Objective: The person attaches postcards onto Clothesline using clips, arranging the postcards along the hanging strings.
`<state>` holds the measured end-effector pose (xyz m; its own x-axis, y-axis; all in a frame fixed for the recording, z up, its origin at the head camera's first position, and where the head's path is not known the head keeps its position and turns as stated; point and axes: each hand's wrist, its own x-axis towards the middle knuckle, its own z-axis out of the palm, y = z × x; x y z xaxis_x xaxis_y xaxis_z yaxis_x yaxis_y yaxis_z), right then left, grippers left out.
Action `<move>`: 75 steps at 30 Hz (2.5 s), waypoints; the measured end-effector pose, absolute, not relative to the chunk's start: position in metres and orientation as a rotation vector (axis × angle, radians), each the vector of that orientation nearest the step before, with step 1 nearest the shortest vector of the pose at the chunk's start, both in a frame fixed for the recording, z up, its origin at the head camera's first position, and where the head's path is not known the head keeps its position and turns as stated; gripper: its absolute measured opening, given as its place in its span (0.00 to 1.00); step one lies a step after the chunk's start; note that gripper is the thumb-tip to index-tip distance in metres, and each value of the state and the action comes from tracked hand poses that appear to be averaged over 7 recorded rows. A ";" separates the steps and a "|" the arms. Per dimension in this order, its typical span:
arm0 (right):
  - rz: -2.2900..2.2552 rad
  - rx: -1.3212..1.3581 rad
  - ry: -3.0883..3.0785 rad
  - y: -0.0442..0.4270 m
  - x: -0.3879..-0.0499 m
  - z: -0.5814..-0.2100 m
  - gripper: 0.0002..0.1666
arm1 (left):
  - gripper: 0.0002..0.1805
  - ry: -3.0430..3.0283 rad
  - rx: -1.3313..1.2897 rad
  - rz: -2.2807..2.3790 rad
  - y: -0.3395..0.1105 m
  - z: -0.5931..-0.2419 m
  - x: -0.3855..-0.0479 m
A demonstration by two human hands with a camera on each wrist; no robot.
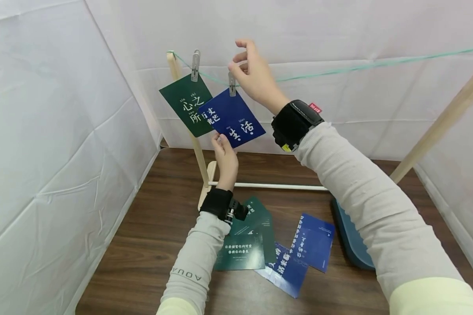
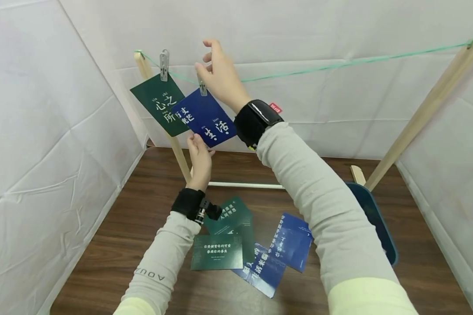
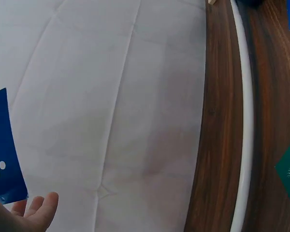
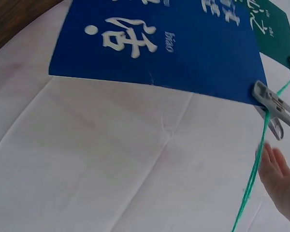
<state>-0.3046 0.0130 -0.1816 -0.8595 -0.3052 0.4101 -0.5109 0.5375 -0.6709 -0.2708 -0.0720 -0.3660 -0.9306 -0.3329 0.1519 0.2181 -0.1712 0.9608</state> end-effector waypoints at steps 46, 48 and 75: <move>1.209 0.425 -2.328 0.174 -0.263 -0.389 0.19 | 0.18 -2.639 -0.809 -1.600 0.074 -0.471 -0.177; 1.196 0.387 -2.351 0.182 -0.261 -0.395 0.19 | 0.18 -2.716 -0.906 -1.463 0.079 -0.471 -0.171; 0.919 0.213 -3.031 0.274 -0.252 -0.463 0.13 | 0.35 -3.176 -1.180 -0.327 0.117 -0.508 -0.150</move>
